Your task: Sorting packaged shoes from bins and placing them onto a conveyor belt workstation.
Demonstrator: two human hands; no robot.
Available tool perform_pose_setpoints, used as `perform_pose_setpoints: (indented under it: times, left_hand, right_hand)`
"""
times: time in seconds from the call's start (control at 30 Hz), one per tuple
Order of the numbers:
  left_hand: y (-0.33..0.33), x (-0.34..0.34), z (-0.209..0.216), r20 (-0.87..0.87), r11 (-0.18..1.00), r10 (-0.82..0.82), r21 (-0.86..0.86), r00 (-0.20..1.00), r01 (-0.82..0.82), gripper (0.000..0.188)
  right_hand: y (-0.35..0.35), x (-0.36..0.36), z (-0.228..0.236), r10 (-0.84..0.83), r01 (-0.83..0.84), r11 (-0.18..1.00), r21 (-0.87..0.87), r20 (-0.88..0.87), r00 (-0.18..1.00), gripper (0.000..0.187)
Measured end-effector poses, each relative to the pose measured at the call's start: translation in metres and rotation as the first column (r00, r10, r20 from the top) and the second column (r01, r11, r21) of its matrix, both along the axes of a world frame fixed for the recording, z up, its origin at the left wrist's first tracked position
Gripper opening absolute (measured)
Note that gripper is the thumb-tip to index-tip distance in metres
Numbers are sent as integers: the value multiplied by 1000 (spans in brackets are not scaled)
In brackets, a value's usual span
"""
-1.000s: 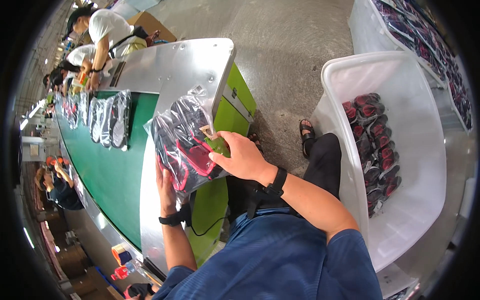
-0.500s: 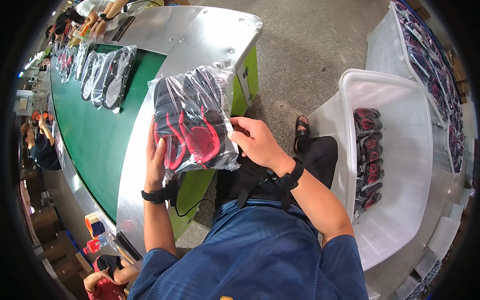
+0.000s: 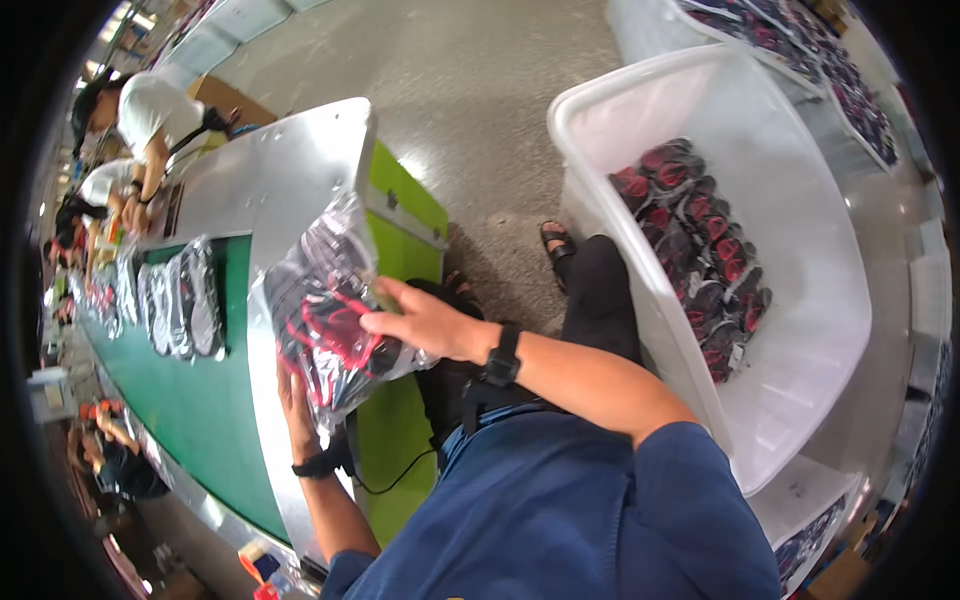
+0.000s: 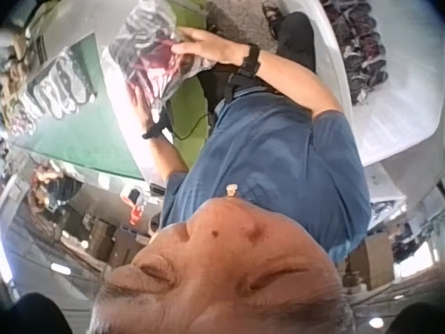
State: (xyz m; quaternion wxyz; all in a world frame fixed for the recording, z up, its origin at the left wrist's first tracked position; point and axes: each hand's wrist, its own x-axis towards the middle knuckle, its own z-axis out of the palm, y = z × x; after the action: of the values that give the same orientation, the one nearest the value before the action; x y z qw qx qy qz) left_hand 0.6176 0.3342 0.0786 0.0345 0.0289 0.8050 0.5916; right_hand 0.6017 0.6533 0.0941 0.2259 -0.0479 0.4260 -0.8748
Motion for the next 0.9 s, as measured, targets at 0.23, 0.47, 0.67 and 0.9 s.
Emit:
perform_pose_setpoints:
  times: [0.23,0.47,0.67,0.9]
  left_hand:
    - [7,-5,14,-27,1000,-23,4,999,23,74]
    - [39,-8,49,89,930,6,366,996,-38,73]
    - [65,-5,75,199,839,32,526,979,-135,76]
    - [74,-7,83,214,847,64,505,975,-167,69]
  right_hand:
    - [2,-4,3,61,-45,990,-135,112,992,55]
    - [12,-16,29,151,-122,986,-117,285,946,39]
    - [15,-15,32,138,-114,989,-95,300,944,43]
    - [26,-18,43,170,-145,985,-97,342,924,46]
